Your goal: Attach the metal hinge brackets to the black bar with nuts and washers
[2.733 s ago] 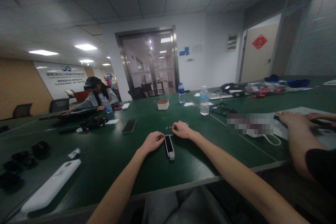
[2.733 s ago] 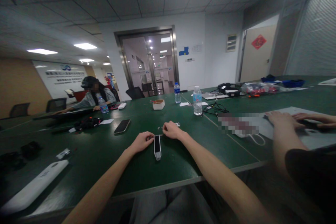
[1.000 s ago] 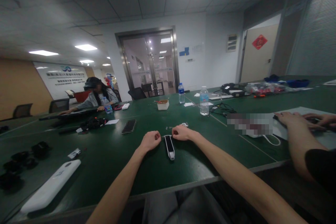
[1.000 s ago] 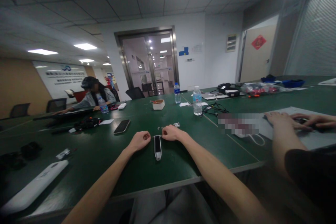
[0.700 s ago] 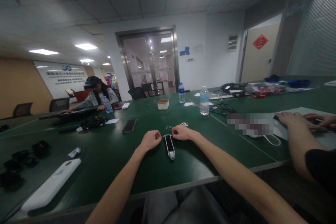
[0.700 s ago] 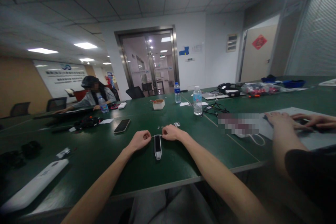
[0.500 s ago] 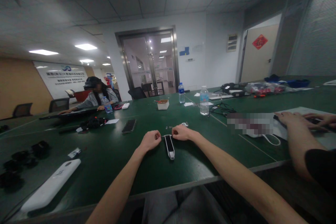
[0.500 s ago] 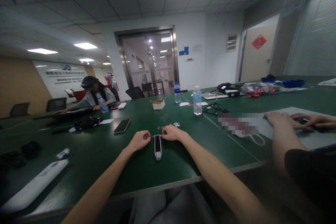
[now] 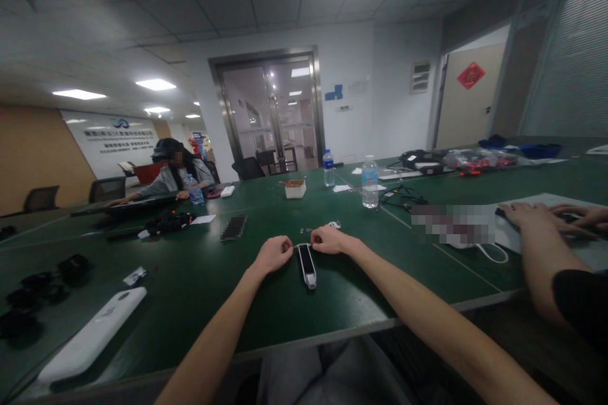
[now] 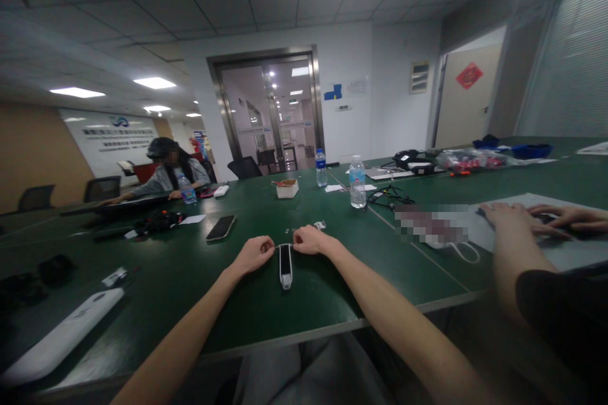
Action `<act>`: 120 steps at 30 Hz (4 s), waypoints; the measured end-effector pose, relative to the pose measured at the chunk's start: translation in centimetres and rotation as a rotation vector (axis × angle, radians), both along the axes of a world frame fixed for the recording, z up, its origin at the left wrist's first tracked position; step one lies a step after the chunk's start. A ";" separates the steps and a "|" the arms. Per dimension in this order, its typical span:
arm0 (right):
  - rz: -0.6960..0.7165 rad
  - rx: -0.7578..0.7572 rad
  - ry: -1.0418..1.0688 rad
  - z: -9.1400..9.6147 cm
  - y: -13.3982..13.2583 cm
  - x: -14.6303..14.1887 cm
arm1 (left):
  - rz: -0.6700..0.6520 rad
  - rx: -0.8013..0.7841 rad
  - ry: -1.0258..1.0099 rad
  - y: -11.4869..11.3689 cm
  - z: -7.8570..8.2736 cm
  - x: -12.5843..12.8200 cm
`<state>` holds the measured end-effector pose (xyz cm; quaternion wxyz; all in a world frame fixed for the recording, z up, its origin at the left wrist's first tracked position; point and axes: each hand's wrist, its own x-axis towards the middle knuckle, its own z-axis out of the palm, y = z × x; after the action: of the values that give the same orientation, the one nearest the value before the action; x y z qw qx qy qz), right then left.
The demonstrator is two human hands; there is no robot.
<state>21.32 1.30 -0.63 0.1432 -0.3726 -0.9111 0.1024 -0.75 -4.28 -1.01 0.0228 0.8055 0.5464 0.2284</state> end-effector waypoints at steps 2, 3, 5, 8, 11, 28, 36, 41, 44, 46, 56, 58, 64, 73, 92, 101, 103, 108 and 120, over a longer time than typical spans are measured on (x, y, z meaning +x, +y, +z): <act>-0.009 0.009 -0.001 -0.1 0.1 0.0 | -0.010 0.004 0.003 0.1 -0.1 -0.1; -0.020 0.017 -0.002 -0.2 0.2 0.0 | -0.014 0.005 0.004 0.1 -0.2 -0.1; -0.053 0.044 -0.001 -0.2 0.4 0.0 | -0.025 0.006 0.008 0.2 -0.3 -0.2; -0.130 0.096 0.002 -0.3 0.7 0.1 | -0.038 0.005 0.014 0.3 -0.5 -0.2; -0.215 0.154 0.004 -0.6 1.0 0.2 | -0.049 0.008 0.022 0.5 -0.8 -0.2; -0.314 0.180 -0.056 -2.5 2.3 0.7 | -0.007 0.002 0.043 0.4 -0.7 0.2; -0.266 0.212 -0.015 -1.4 1.7 0.4 | 0.037 0.007 0.041 0.8 -0.9 0.1; -0.295 0.155 -0.004 -1.6 2.0 0.1 | 0.042 0.004 0.031 0.8 -1.0 0.1; -0.310 0.114 -0.002 -1.8 2.3 -0.1 | 0.041 0.007 0.026 0.8 -1.0 0.1; -0.311 0.096 0.003 -1.9 2.3 -0.1 | 0.042 0.010 0.021 0.8 -1.0 0.1; -0.176 0.202 0.135 -1.2 1.5 -0.4 | 0.041 0.036 -0.029 0.9 -1.1 -0.2; -0.125 0.231 0.172 -0.9 1.0 -0.7 | 0.034 0.055 -0.042 0.8 -1.0 -0.2; 0.040 0.268 0.235 -0.3 -1.0 -2.1 | -0.047 0.115 -0.072 0.5 -0.7 0.1; 0.084 0.304 0.308 -0.4 -1.5 -2.6 | -0.047 0.153 -0.067 0.5 -0.5 0.2; -0.119 0.212 -0.026 -1.6 0.5 -1.5 | 0.128 0.041 0.041 0.4 -0.3 0.0; -0.112 0.203 -0.031 -1.6 0.6 -1.4 | 0.124 0.023 0.038 0.3 -0.2 0.0; -0.114 0.205 -0.033 -1.6 0.6 -1.5 | 0.123 0.021 0.037 0.3 -0.2 0.1; -0.113 0.202 -0.040 -1.5 0.5 -1.5 | 0.125 0.020 0.036 0.3 -0.3 0.1; -0.112 0.187 -0.040 -1.5 0.5 -1.5 | 0.118 0.018 0.032 0.6 -0.5 -0.1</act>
<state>19.79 1.80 -2.09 0.1646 -0.4100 -0.8971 0.0013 -0.80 -3.72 -1.54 -0.0066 0.7756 0.5911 0.2214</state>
